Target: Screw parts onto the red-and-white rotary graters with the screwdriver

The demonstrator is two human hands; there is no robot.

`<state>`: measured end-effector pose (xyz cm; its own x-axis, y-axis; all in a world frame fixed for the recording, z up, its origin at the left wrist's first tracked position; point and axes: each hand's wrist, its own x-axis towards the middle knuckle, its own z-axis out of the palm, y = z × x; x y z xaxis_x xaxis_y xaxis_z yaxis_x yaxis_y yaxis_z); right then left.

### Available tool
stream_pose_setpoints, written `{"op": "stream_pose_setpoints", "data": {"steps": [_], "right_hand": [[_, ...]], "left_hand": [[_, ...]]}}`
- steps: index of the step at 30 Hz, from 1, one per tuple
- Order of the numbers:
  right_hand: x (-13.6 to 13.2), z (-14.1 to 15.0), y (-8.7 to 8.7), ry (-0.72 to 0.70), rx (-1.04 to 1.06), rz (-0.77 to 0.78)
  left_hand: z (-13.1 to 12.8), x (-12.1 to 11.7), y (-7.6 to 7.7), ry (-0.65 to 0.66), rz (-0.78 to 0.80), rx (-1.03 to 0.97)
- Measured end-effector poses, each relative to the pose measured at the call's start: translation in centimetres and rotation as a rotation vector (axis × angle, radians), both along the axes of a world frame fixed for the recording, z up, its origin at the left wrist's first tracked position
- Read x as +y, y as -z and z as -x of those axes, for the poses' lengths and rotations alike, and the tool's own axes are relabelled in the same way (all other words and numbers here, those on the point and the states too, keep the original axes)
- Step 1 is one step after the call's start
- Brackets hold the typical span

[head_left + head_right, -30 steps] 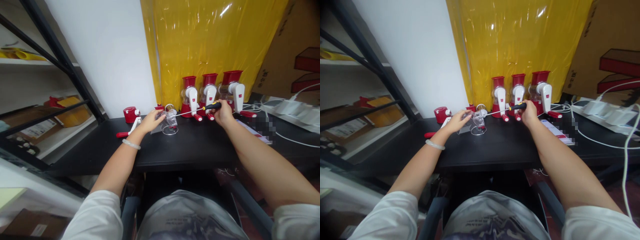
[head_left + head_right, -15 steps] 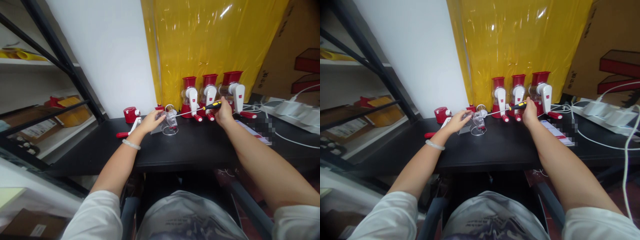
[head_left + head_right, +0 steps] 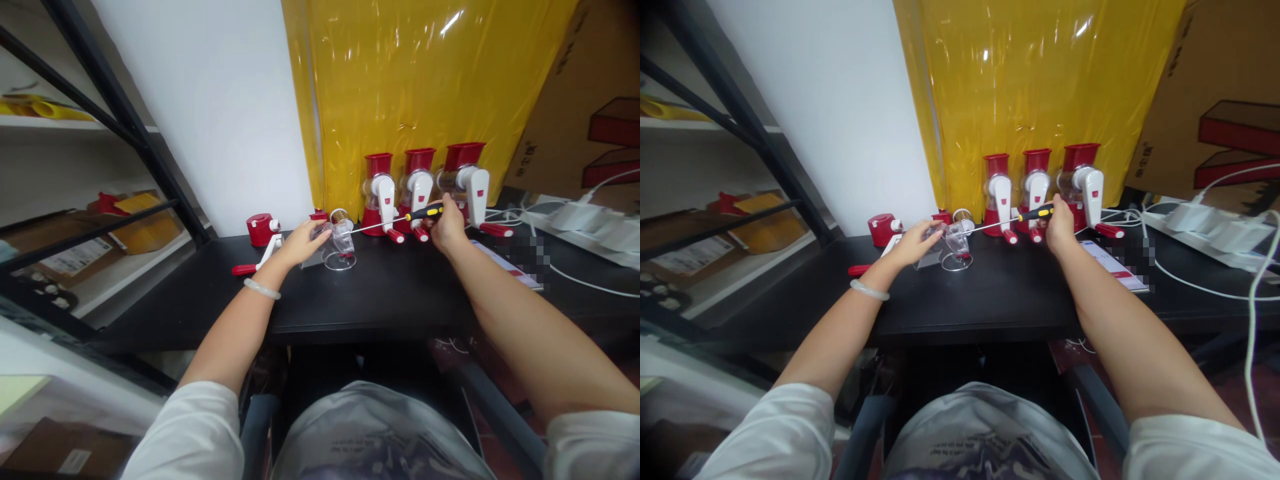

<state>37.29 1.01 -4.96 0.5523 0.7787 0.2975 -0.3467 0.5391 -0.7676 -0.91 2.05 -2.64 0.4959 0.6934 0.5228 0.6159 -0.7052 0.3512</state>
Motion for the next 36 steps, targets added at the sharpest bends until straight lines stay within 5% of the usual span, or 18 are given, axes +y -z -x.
{"op": "stream_pose_setpoints", "data": {"steps": [36], "right_hand": [[-0.4,0.6,-0.7,0.01,0.091,0.076]], "left_hand": [[-0.1,-0.3,-0.2,-0.017,0.019,0.009]]}}
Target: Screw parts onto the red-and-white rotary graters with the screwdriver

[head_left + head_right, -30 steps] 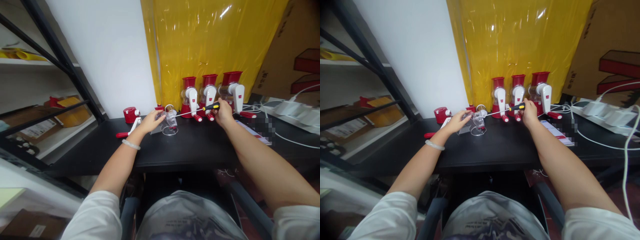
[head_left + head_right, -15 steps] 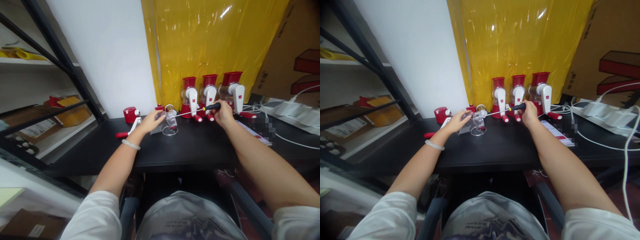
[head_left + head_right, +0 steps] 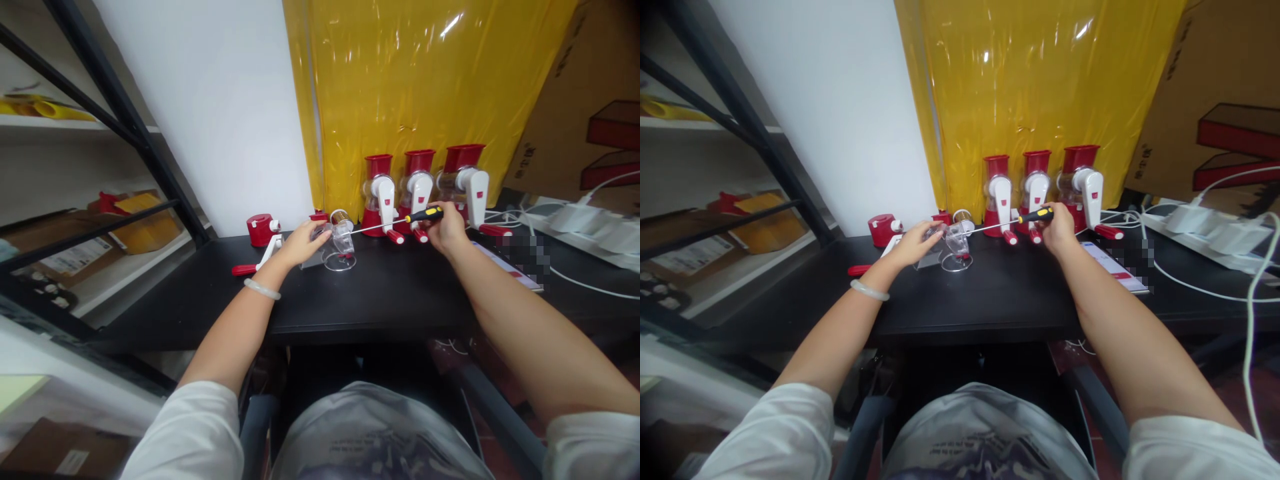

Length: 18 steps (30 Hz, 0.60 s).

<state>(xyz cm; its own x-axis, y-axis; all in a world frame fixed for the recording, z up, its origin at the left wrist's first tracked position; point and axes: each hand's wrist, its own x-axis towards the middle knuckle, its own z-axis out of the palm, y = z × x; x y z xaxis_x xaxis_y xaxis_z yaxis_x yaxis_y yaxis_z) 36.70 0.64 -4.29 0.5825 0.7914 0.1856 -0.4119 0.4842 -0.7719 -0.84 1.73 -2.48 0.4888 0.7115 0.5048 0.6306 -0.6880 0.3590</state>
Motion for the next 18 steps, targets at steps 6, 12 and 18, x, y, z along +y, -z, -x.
{"op": "stream_pose_setpoints", "data": {"steps": [6,12,18], "right_hand": [[0.21,-0.33,0.4,0.076,-0.047,0.061],[0.11,-0.03,0.3,0.075,-0.06,0.011],[-0.02,0.22,-0.17,0.047,-0.007,0.052]], "left_hand": [[0.04,0.13,0.06,0.002,0.0,-0.008],[0.03,0.08,0.05,0.0,-0.001,-0.008],[-0.02,-0.11,-0.01,0.003,-0.005,-0.011]]}}
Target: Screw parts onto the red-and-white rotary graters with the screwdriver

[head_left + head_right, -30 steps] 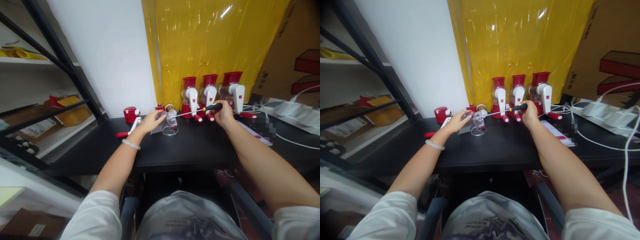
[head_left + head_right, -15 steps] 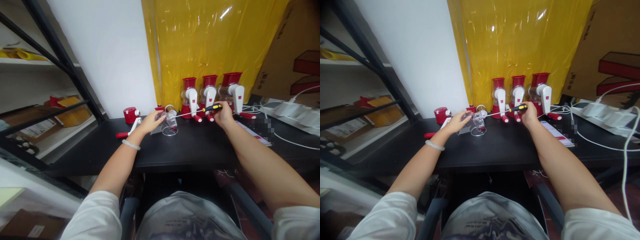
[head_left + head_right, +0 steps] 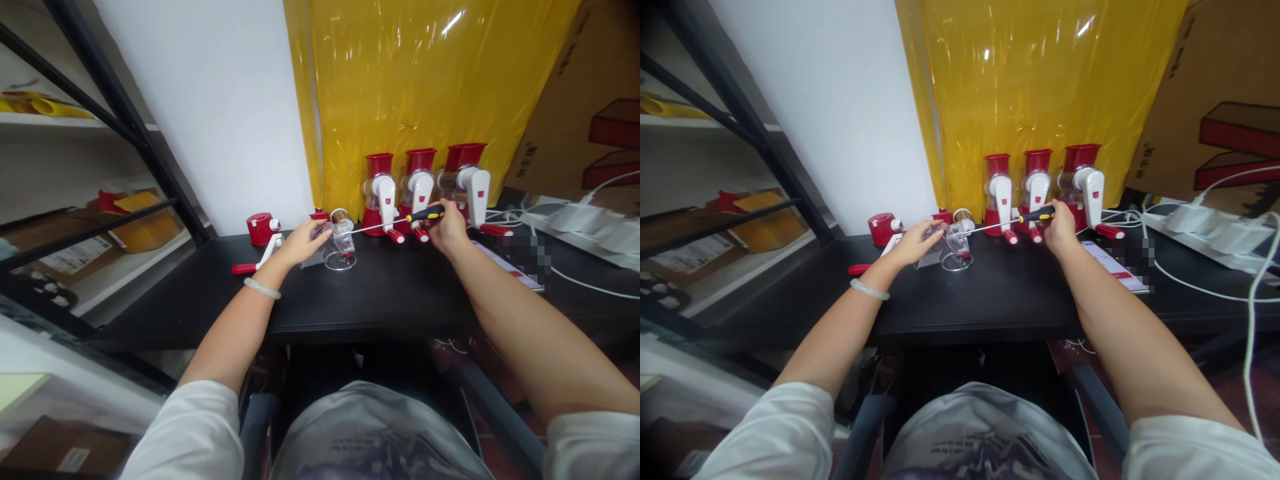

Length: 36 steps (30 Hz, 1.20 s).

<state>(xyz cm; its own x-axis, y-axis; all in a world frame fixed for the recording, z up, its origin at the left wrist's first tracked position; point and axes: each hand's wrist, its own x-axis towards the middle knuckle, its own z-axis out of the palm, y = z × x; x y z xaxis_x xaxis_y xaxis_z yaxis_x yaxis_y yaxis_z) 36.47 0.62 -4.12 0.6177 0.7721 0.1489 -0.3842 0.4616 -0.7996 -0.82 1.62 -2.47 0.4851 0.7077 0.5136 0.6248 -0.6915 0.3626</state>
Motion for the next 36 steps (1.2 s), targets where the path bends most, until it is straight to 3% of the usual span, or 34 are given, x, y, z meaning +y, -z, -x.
{"op": "stream_pose_setpoints", "data": {"steps": [5,13,19,27,36], "right_hand": [[0.19,-0.46,0.47,0.023,-0.021,0.002],[0.22,-0.53,0.11,-0.06,0.06,-0.058],[0.12,-0.36,0.44,0.044,-0.022,-0.037],[0.56,-0.74,0.49,-0.031,0.042,-0.044],[0.07,-0.26,0.25,0.003,-0.021,-0.029]], "left_hand": [[-0.03,-0.01,-0.06,-0.004,0.006,0.004],[0.0,0.06,-0.01,-0.005,0.006,0.007],[0.0,0.11,0.02,-0.002,0.009,0.003],[0.09,0.35,0.16,-0.001,0.008,-0.004],[0.1,0.39,0.25,0.008,0.003,-0.011]]}}
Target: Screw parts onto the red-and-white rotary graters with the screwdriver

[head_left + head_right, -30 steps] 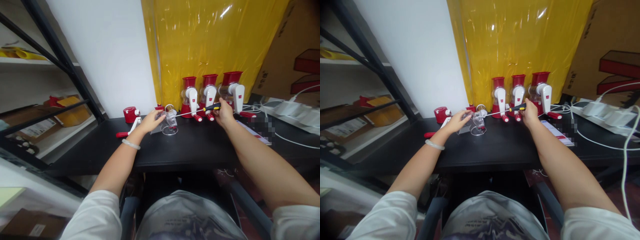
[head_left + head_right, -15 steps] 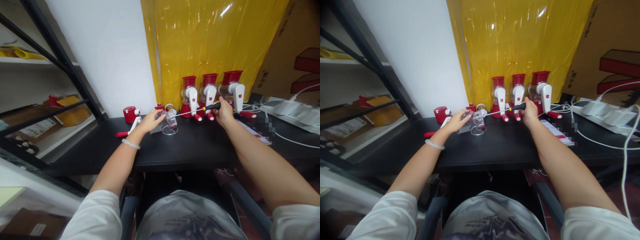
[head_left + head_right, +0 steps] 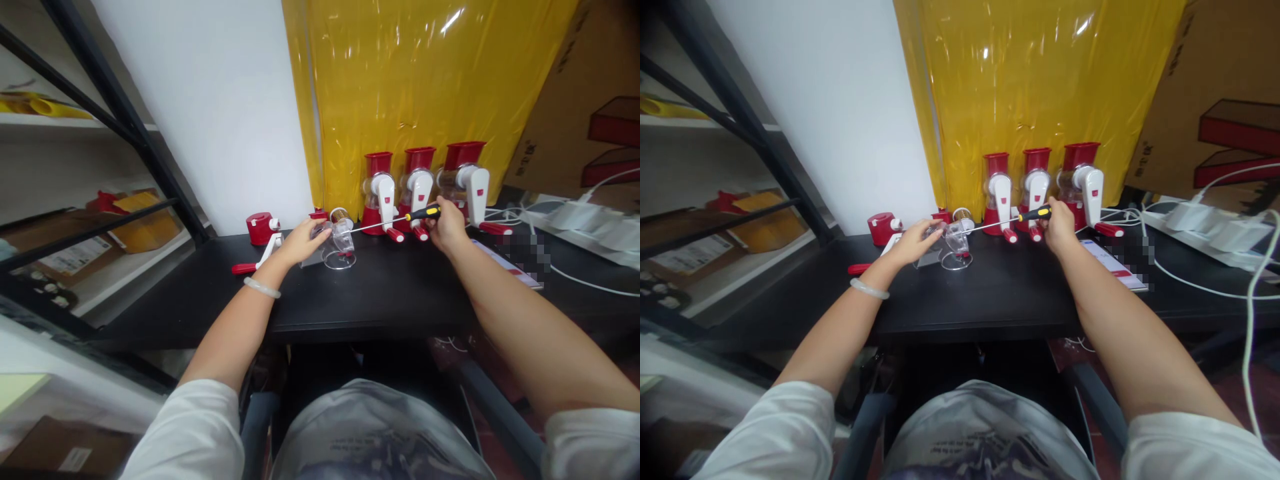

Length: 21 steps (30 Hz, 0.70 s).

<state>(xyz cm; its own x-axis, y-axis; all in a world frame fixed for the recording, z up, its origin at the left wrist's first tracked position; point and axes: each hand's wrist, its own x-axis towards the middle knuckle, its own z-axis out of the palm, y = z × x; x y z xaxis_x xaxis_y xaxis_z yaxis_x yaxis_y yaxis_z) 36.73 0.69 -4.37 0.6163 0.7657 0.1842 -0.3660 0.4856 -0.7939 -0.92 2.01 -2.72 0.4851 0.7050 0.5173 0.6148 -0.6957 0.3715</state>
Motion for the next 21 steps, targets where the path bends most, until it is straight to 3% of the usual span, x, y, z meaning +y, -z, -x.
{"op": "stream_pose_setpoints", "data": {"steps": [5,11,16,21], "right_hand": [[0.1,-0.1,0.0,-0.033,0.048,0.018],[0.4,-0.6,0.7,0.06,-0.071,0.008],[0.7,-0.5,0.6,0.033,-0.026,-0.015],[0.6,-0.9,0.9,0.054,-0.068,0.048]], "left_hand": [[-0.1,-0.1,0.0,-0.018,0.0,0.008],[-0.1,0.1,0.0,-0.013,-0.016,0.021],[0.0,-0.1,-0.1,-0.012,-0.006,0.018],[-0.1,-0.3,-0.2,-0.012,0.012,0.006]]}}
